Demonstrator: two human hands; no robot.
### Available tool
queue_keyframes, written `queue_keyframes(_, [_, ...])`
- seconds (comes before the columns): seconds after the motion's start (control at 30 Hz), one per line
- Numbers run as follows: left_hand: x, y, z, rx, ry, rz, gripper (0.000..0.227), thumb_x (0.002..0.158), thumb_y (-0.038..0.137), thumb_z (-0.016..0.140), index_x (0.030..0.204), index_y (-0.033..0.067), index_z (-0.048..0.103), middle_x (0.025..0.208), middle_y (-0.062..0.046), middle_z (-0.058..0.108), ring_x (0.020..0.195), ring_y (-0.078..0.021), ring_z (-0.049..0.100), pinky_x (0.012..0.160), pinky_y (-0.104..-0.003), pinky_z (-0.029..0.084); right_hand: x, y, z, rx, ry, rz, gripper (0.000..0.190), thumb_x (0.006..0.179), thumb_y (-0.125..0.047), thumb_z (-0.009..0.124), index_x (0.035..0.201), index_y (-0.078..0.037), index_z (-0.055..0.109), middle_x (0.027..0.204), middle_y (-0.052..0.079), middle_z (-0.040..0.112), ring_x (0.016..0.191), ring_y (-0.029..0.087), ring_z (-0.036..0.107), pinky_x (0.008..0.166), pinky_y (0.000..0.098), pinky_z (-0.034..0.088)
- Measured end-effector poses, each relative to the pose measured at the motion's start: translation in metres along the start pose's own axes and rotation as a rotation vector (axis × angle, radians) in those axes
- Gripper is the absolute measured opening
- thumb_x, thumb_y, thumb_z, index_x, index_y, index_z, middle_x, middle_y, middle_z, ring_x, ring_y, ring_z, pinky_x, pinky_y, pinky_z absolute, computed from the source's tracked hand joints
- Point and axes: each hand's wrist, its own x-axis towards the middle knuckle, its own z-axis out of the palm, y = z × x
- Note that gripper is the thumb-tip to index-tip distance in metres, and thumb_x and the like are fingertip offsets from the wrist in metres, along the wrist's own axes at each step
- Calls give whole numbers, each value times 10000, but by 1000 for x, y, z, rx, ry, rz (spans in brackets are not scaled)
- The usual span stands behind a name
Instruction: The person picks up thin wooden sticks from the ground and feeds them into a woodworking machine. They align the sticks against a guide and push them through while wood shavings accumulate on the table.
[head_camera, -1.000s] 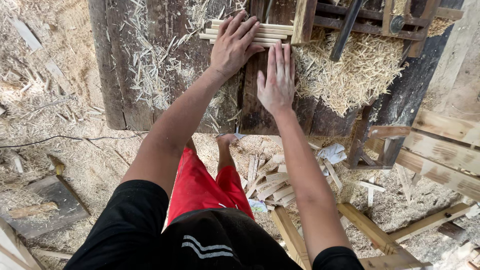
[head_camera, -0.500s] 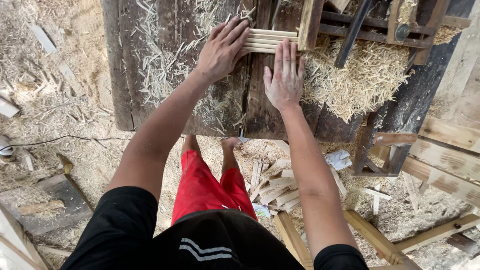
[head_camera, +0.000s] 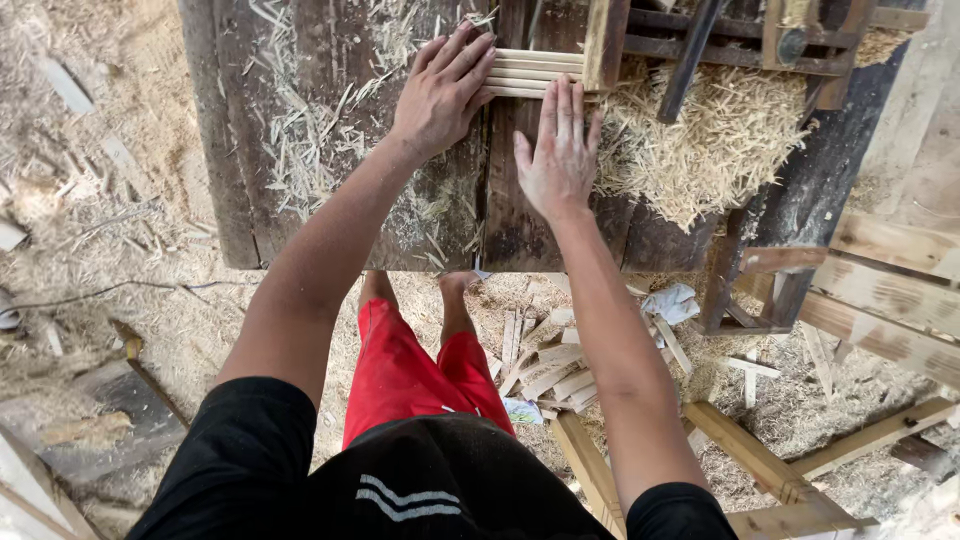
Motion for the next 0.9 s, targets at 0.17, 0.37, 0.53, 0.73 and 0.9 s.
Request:
queue_keyframes(0.17, [0,-8,-4,38,-44,14,515,1155,385,503,1561,67,499,1654,-110,411,1563,-298,279,1275,-488,189,-14,1,-4,156,249,32,757,1043,-299,673,1615,-7,274,1698,115,287,1601,299,174,1343,493,110])
queue_keyframes(0.37, [3,-8,-11,6,-106,-15,524,1133,363,489,1575,83,466,1664,-99,389,1562,-282,262,1274,-476,177,-11,12,9,342,314,187,689,1013,-263,700,1568,-9,379,1657,134,416,1591,256,278,1353,449,162])
queue_keyframes(0.53, [-1,-14,-9,39,-103,22,544,1147,372,500,1592,64,450,1679,-119,369,1572,-291,241,1281,-474,160,-20,9,18,252,239,151,728,1025,-310,699,1588,-17,343,1666,182,349,1572,285,227,1301,460,142])
queue_keyframes(0.73, [-2,-23,-15,39,-114,6,526,1157,342,492,1611,82,439,1689,-106,357,1578,-286,214,1290,-480,149,-20,5,21,265,246,117,754,1011,-274,711,1597,-7,318,1664,150,362,1578,298,216,1306,484,123])
queue_keyframes(0.9, [-1,-24,-16,40,-143,25,529,1151,334,499,1618,98,427,1694,-107,344,1575,-289,209,1281,-485,143,-18,6,19,317,243,145,763,997,-255,716,1597,-5,316,1665,147,368,1580,305,227,1306,477,134])
